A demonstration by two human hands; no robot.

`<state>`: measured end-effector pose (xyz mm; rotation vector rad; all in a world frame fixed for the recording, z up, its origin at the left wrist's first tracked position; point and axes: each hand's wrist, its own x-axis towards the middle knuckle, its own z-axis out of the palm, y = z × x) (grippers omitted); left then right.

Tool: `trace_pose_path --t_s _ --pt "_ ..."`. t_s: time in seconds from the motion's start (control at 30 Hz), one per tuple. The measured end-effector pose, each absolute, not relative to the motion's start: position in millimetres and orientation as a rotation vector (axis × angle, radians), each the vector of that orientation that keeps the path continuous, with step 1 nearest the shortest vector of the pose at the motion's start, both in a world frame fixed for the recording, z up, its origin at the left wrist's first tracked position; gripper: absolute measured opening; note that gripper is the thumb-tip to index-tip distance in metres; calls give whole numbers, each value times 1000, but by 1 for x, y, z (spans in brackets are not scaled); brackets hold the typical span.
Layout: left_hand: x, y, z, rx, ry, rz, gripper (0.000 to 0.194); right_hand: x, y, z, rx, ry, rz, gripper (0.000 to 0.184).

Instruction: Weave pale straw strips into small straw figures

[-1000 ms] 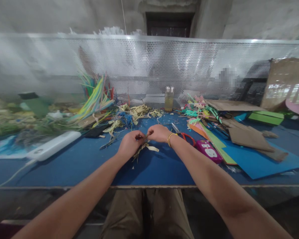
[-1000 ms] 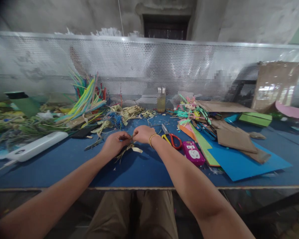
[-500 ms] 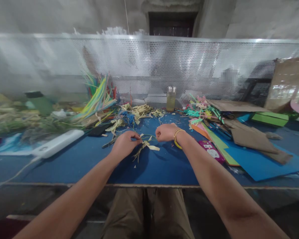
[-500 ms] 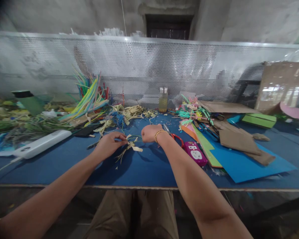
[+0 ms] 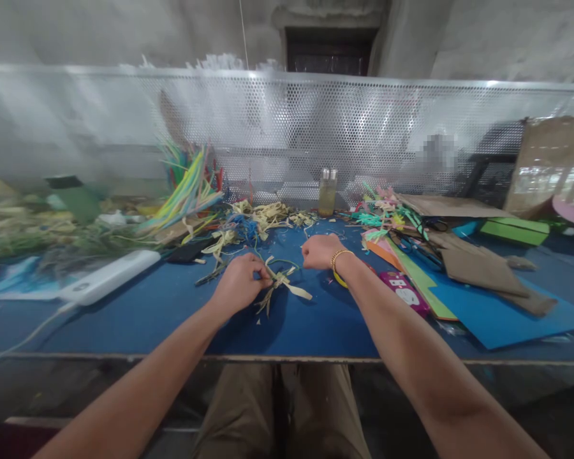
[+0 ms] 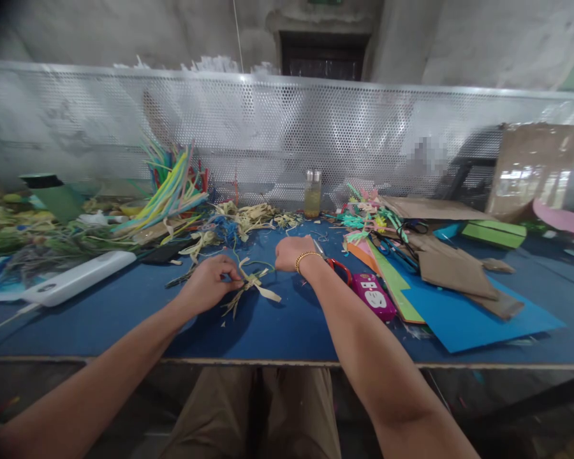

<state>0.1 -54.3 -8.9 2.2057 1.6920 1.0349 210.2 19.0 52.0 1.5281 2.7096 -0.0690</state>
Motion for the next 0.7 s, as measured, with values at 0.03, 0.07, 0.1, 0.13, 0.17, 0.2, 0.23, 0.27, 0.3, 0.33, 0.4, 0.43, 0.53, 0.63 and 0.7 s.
trace_pose_path --t_s 0.03,0.07,0.1,0.13,0.17,0.2,0.23,0.27,0.3,0.33,0.4,0.43,0.53,0.63,0.7 --pt "0 -54 -9 2157 1699 1063 8 211 20 51 1535 2720 -74 16" --pt "1 -54 -9 2083 1703 1107 9 212 21 50 1535 2738 -105 16" --pt "2 -55 -8 1982 1702 1161 10 213 23 50 1526 2769 -165 15" --pt "4 -55 -7 1856 1690 1217 12 214 24 49 1515 2808 -258 15" --pt "6 -55 -5 1713 1665 1267 14 215 26 48 1504 2850 -385 16" --pt "8 -56 -4 1566 1626 1308 17 215 27 47 1498 2887 -544 17" --pt "11 -56 -2 1428 1580 1339 19 214 27 46 1510 2899 -727 18" --pt "14 -57 1 1312 1536 1374 21 213 26 45 1531 2883 -930 18" --pt "17 -57 3 1219 1495 1417 24 211 25 43 1554 2824 -1135 17" --pt "20 -57 6 1140 1453 1472 26 208 24 42 1563 2750 -1311 16" --pt "26 -56 10 1015 1358 1599 31 200 20 38 1535 2633 -1578 19" --pt "29 -56 11 963 1306 1656 33 196 19 35 1507 2615 -1664 26" --pt "36 -56 12 848 1194 1720 37 186 16 25 1428 2686 -1850 36" --pt "38 -55 13 766 1169 1689 35 180 15 19 1400 2746 -2120 29" --pt "34 -50 17 731 1156 1701 31 180 14 19 1386 2706 -2194 26"
